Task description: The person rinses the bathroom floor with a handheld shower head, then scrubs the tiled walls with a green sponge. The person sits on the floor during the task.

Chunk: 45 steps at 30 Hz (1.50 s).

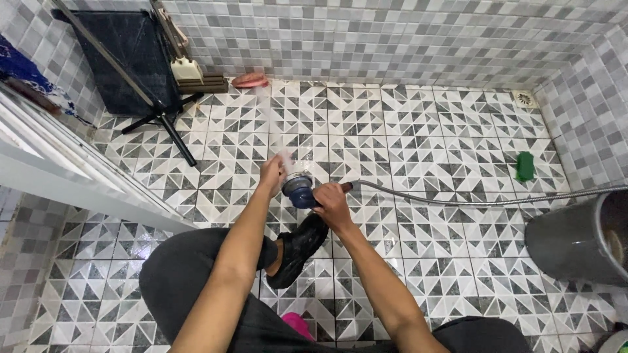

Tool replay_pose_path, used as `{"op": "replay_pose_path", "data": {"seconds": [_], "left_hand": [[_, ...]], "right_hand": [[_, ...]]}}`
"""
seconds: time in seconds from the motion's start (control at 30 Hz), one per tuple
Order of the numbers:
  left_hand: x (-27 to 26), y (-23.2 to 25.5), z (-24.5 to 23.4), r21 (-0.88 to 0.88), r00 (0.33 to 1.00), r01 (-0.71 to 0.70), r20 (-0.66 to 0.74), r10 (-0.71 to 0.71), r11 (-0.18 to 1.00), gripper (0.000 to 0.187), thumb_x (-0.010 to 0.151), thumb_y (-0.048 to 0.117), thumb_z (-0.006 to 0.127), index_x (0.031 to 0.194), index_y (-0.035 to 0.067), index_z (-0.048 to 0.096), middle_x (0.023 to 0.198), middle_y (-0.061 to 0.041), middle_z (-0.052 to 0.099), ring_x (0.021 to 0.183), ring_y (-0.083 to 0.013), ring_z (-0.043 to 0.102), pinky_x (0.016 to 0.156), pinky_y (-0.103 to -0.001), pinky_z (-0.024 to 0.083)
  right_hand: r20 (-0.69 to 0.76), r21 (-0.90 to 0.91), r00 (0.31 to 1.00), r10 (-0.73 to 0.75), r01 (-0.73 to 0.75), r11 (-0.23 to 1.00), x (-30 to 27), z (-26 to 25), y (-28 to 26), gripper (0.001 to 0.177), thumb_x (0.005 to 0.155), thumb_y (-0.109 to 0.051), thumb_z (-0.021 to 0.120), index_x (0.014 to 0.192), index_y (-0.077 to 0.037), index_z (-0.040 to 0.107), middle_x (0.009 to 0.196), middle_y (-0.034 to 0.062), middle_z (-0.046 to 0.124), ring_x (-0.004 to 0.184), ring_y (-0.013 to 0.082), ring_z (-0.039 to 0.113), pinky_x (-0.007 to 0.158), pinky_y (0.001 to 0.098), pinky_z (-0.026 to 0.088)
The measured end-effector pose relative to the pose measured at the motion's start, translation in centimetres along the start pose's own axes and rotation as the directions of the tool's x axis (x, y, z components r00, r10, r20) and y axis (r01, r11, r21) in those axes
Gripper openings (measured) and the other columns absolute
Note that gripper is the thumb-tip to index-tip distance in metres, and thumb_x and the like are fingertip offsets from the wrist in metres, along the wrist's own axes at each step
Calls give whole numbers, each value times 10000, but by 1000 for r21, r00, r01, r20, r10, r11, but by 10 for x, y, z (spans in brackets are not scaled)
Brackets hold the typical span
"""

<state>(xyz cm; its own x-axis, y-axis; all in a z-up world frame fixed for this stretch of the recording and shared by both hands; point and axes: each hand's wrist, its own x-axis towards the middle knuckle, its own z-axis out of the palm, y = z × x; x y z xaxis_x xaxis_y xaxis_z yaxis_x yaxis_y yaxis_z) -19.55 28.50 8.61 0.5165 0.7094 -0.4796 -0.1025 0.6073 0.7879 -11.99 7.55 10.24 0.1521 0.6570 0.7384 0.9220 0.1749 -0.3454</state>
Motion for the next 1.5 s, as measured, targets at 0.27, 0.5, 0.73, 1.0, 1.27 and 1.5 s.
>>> {"op": "replay_pose_path", "data": {"seconds": [0.27, 0.5, 0.73, 1.0, 1.27, 1.5], "left_hand": [[25, -14, -4, -148, 988, -99, 100, 115, 984, 359, 1066, 234, 485, 1337, 32, 605, 1193, -208, 719, 929, -294, 753, 850, -386, 643], [-3, -1, 28, -41, 998, -70, -13, 69, 997, 163, 966, 136, 568, 1030, 150, 717, 885, -72, 747, 535, -86, 457, 455, -216, 505], [8, -15, 44, -39, 996, -85, 7, 85, 996, 160, 946, 124, 574, 1002, 130, 723, 870, -80, 746, 524, -71, 397, 481, -238, 532], [59, -55, 47, -180, 989, -120, 59, 133, 976, 213, 1018, 181, 663, 1178, 41, 678, 1076, -228, 738, 904, -295, 758, 876, -392, 648], [57, -77, 83, 363, 974, -206, -14, 226, 909, 431, 1048, 462, 512, 911, 119, 736, 710, -77, 704, 599, -166, 671, 599, -319, 565], [68, -115, 121, 489, 995, -49, -50, 84, 871, 434, 900, 556, 631, 1095, 193, 766, 677, -59, 685, 583, -218, 672, 654, -438, 570]], "right_hand": [[12, 76, 999, 31, -31, 997, 6, -7, -7, 490, 936, -552, 552, 886, -72, 633, 845, 70, 621, 905, 298, 659, 876, 419, 506], [-55, 65, 994, 96, -93, 994, 5, -14, 2, 606, 965, -647, 452, 872, -81, 646, 838, 55, 637, 875, 280, 664, 834, 409, 517], [-59, 18, 988, 141, -140, 990, -5, -26, 9, 613, 952, -672, 445, 896, -100, 658, 857, 28, 650, 888, 271, 666, 844, 403, 520], [-57, 53, 989, 133, -130, 990, -4, -44, 0, 528, 959, -582, 551, 844, -74, 636, 807, 55, 620, 837, 295, 656, 796, 414, 526], [-148, 70, 970, 193, -185, 980, -14, -66, -2, 558, 962, -598, 529, 857, -65, 653, 795, 86, 633, 804, 329, 652, 784, 433, 542], [-248, -30, 931, 267, -283, 959, -26, -107, 3, 552, 947, -598, 528, 858, -70, 665, 809, 76, 672, 822, 313, 683, 822, 418, 564]]}}
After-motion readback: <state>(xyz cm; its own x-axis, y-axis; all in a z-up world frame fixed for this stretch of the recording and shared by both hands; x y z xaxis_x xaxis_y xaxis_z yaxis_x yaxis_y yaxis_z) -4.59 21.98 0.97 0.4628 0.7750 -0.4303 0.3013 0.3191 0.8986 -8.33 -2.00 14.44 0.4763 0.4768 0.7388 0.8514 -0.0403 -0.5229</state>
